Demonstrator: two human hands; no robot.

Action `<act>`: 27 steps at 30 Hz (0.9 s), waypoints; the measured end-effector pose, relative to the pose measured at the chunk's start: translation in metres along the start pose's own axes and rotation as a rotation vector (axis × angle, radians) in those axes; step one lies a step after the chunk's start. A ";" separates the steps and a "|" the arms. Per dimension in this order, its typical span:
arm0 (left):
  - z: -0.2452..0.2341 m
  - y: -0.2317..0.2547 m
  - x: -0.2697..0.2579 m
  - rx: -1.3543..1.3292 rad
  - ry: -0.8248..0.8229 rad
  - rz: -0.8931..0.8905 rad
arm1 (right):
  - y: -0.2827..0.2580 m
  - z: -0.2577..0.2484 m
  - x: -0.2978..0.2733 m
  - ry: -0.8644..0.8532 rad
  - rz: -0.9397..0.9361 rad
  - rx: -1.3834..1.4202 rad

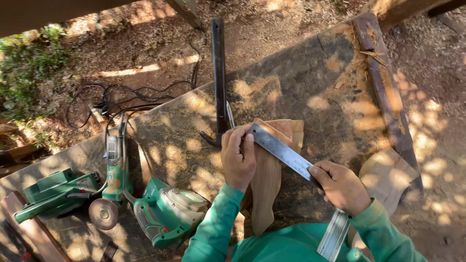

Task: Sand and shape wooden furniture components using an angle grinder and measure them with a square and ruler.

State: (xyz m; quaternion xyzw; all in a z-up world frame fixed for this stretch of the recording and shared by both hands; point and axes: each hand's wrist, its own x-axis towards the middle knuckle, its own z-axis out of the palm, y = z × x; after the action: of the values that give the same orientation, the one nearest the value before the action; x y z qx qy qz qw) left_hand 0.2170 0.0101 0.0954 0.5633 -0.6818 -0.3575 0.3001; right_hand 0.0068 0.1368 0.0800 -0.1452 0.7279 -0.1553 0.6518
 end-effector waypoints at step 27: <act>0.011 -0.010 -0.108 0.365 -0.045 -0.022 | 0.060 -0.063 0.002 0.148 -0.105 0.328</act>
State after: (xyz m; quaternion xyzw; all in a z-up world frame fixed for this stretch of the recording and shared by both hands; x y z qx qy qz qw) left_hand 0.2339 0.1164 0.0803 0.6077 -0.7357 -0.2435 0.1736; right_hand -0.0570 0.1931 0.0597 -0.0631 0.7303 -0.3161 0.6023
